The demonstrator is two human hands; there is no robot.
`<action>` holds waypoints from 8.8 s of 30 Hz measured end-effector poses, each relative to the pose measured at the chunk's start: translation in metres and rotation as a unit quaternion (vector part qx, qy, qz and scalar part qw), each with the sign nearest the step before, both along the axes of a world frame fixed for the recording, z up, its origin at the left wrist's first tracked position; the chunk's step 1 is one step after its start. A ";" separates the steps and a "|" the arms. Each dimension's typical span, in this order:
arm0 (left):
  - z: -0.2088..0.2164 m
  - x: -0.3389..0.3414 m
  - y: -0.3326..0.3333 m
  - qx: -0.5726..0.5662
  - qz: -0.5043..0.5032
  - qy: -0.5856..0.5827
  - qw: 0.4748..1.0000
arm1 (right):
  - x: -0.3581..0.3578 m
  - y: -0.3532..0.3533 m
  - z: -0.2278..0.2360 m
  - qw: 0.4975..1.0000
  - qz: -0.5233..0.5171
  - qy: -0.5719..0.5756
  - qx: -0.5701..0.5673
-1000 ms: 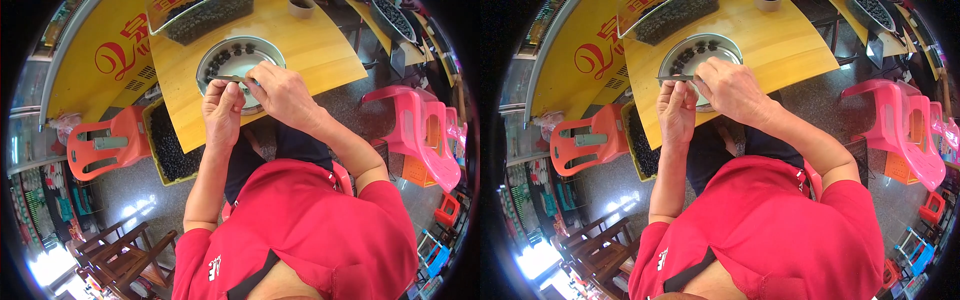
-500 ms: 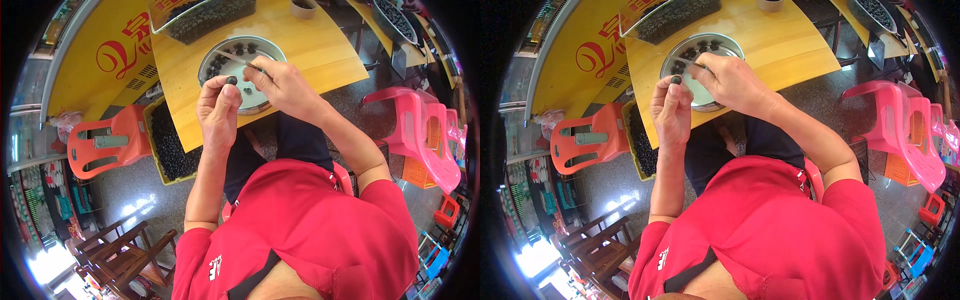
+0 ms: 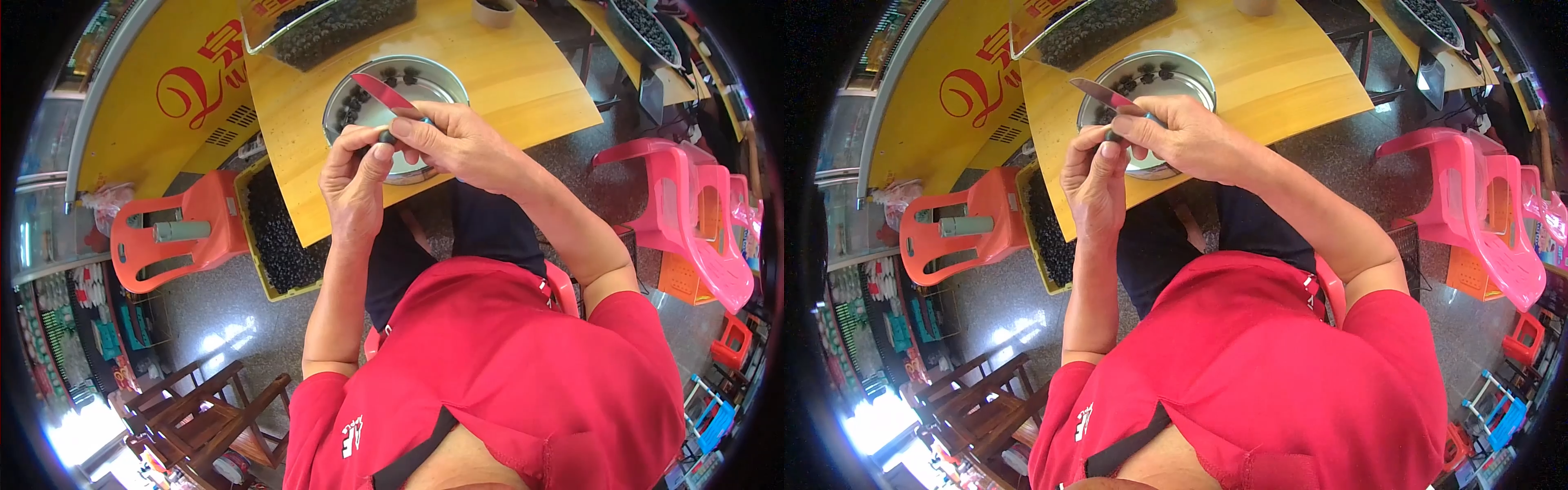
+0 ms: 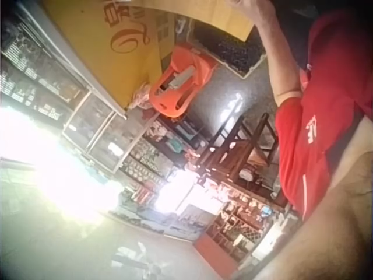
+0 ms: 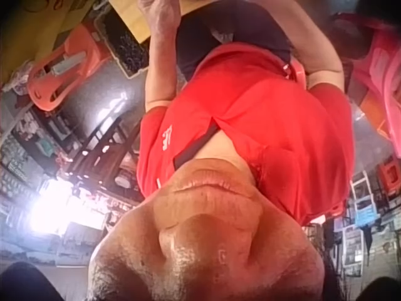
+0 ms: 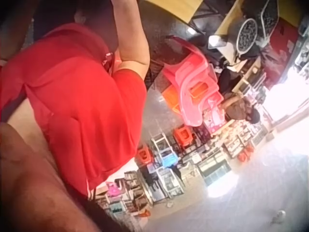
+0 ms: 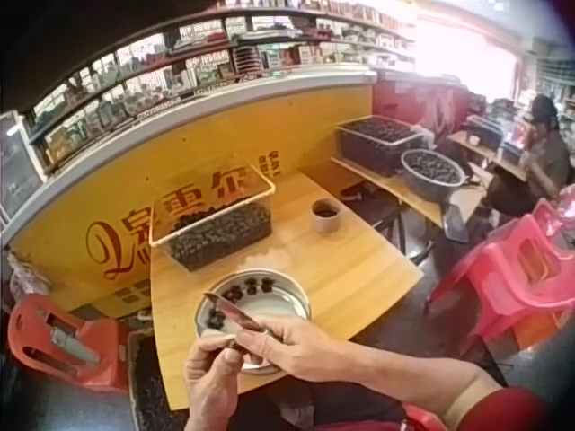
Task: Cutting small black nuts with a knife and placing them in a metal bowl.
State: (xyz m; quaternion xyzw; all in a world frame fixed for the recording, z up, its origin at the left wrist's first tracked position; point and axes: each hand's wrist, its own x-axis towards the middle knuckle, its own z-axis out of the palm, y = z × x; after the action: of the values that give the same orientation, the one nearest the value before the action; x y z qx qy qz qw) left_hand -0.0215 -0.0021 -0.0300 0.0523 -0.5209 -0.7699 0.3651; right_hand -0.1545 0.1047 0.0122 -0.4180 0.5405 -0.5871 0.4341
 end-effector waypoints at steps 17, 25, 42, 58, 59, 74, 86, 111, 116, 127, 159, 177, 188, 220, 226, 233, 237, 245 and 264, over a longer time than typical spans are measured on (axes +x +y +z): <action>0.003 -0.004 0.008 0.120 -0.008 -0.015 0.993 | 0.007 0.005 -0.010 0.851 -0.185 0.477 -0.118; 0.003 -0.002 0.003 0.086 -0.029 -0.013 0.996 | 0.001 0.003 -0.016 0.842 -0.186 0.498 -0.086; 0.024 -0.045 -0.062 -0.453 -0.152 -0.437 0.762 | -0.036 0.028 -0.022 0.863 -0.231 0.449 -0.004; 0.053 -0.029 -0.035 -0.218 -0.138 -0.269 0.928 | -0.024 0.016 -0.018 0.988 -0.137 0.074 -0.015; 0.053 -0.026 -0.033 -0.216 -0.132 -0.268 0.930 | -0.020 0.014 -0.016 0.990 -0.135 -0.006 -0.042; 0.023 -0.010 -0.013 -0.169 0.021 -0.189 0.967 | 0.000 0.001 -0.004 0.966 -0.133 -0.216 -0.047; 0.033 -0.001 -0.004 -0.199 0.049 -0.173 0.963 | 0.009 -0.003 0.004 0.980 -0.128 -0.148 -0.044; 0.023 0.006 -0.007 -0.050 0.003 -0.143 0.988 | 0.000 0.001 0.002 0.850 -0.129 0.496 -0.127; 0.023 0.005 -0.007 -0.068 0.008 -0.149 0.986 | 0.000 0.002 0.002 0.836 -0.137 0.519 -0.113; 0.027 0.011 -0.003 0.023 -0.060 -0.115 0.991 | -0.008 -0.002 -0.009 0.894 -0.139 0.426 -0.019; 0.018 0.022 -0.005 -0.013 0.002 -0.094 0.995 | 0.015 -0.003 0.013 0.843 -0.099 0.506 -0.156; 0.011 0.069 -0.013 0.097 -0.069 0.014 0.993 | -0.018 -0.006 -0.020 0.856 -0.147 0.495 -0.027; -0.149 0.208 -0.155 0.418 0.354 -0.025 0.836 | -0.027 0.002 -0.024 0.880 -0.172 0.440 0.054; -0.043 0.004 -0.110 -0.062 0.185 -0.154 0.969 | -0.090 0.014 -0.076 0.794 -0.332 0.509 -0.027; -0.044 -0.008 -0.080 -0.005 0.114 -0.169 0.979 | -0.048 0.034 -0.074 0.977 -0.196 0.071 0.041; -0.046 -0.009 -0.064 0.141 0.085 -0.128 0.978 | -0.024 0.051 -0.054 0.959 -0.197 -0.139 0.151; -0.029 -0.011 -0.047 0.149 0.066 -0.100 0.982 | -0.023 0.059 -0.038 0.945 -0.198 -0.185 0.181; 0.037 -0.045 -0.046 0.077 0.024 -0.072 0.994 | -0.062 0.045 0.044 0.958 -0.174 -0.134 0.183; 0.041 -0.128 -0.258 -0.453 0.368 -0.387 0.714 | -0.235 -0.153 0.139 0.977 -0.173 0.097 0.072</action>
State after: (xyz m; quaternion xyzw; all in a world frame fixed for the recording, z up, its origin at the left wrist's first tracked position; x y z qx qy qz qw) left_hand -0.1491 -0.2601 0.0106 0.3617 -0.8424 -0.1592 0.3663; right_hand -0.3893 -0.0487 0.1513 -0.3411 0.6849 -0.5696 0.3001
